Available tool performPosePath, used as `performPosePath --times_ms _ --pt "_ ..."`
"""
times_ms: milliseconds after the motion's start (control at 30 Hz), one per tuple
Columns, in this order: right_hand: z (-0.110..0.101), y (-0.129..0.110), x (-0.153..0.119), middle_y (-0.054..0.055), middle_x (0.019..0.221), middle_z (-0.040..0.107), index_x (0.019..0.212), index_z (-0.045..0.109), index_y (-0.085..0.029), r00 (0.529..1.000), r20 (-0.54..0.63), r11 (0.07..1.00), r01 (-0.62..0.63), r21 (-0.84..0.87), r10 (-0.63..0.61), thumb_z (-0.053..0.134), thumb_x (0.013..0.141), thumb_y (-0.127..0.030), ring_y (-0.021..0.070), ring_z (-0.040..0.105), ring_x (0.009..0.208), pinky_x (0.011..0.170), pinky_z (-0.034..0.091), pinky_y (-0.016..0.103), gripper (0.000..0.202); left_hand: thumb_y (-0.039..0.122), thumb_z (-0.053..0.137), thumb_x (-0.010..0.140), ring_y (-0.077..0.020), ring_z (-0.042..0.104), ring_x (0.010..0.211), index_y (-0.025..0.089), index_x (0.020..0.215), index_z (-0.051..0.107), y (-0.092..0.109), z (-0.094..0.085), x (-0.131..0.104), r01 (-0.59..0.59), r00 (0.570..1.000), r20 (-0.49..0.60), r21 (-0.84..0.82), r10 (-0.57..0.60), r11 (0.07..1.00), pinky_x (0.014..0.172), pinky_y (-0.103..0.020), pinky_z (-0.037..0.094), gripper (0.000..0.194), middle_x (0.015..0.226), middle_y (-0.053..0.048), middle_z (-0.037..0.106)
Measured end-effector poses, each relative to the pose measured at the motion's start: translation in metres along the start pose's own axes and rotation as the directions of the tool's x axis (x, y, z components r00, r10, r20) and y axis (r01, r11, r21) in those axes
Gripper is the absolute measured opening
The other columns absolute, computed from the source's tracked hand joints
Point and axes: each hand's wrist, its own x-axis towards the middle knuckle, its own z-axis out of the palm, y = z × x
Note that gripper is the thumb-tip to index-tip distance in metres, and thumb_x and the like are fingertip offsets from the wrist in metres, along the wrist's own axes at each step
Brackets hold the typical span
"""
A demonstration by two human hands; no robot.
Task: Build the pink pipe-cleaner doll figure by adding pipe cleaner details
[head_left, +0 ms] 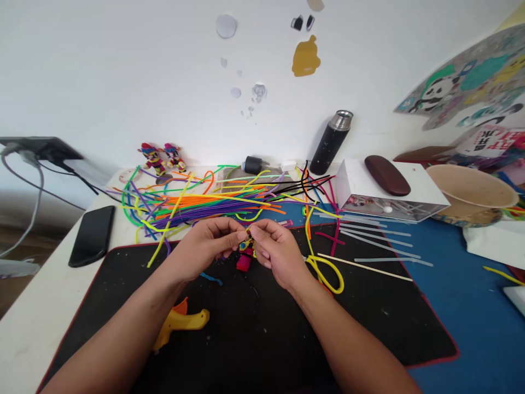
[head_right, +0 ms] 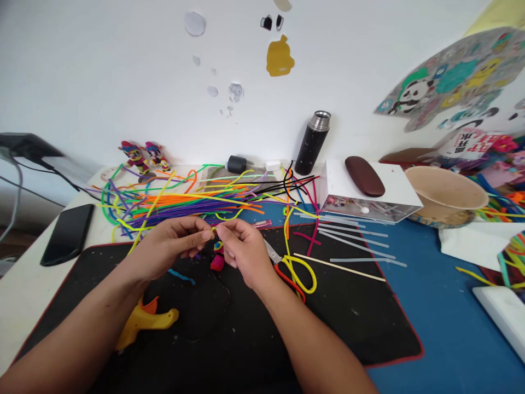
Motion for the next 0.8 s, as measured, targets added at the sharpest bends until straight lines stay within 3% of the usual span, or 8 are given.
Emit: performPosePath --times_ms 800 --pt "0.0031 -0.0006 -0.003 -0.013 0.051 0.041 0.087 0.061 -0.02 0.993 0.097 0.982 -0.089 0.167 0.073 0.091 0.08 -0.049 0.0038 0.023 0.041 0.037 0.019 0.015 0.042 0.058 0.091 0.074 -0.0084 0.051 0.056 0.016 0.083 0.074 -0.0028 0.0008 -0.0004 0.056 0.998 0.016 -0.108 -0.055 0.993 0.051 -0.018 0.038 0.046 0.066 0.002 0.062"
